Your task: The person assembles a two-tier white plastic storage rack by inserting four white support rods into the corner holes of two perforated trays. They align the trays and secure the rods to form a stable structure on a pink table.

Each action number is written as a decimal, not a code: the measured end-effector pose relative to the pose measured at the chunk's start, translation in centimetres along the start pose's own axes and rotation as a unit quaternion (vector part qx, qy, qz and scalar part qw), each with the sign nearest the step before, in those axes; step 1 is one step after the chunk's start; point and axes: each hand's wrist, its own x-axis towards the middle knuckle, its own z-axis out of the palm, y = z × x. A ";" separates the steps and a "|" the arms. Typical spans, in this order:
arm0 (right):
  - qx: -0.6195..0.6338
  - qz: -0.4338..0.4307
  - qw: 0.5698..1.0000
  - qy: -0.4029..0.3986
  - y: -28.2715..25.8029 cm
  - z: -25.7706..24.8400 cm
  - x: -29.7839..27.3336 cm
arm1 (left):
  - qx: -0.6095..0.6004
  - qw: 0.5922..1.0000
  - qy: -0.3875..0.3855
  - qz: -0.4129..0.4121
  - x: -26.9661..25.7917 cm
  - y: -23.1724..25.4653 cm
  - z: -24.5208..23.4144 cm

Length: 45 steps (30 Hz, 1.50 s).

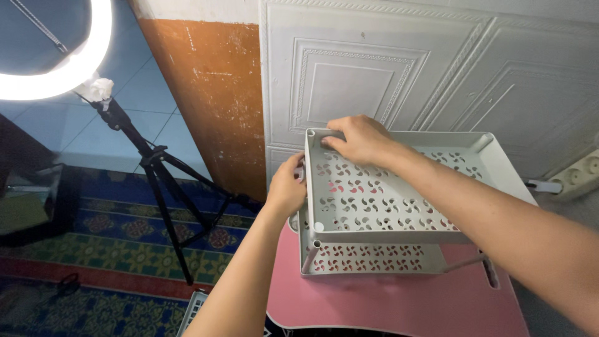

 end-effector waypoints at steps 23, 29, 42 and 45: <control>0.071 -0.073 0.984 -0.148 -0.8 -1.2 0.8 | -0.060 0.998 0.000 -0.009 -0.6 4.3 0.6; 0.072 -0.047 0.987 -0.134 -1.3 -1.2 0.0 | -0.080 0.996 0.004 -0.028 -0.6 4.2 1.5; 0.150 0.026 0.949 -0.277 -0.9 -1.5 1.5 | 0.010 0.998 -0.047 -0.049 -0.8 4.1 0.8; 0.227 0.072 0.921 -0.310 -0.7 -1.4 2.3 | 0.054 0.995 -0.051 -0.059 -0.9 3.6 0.9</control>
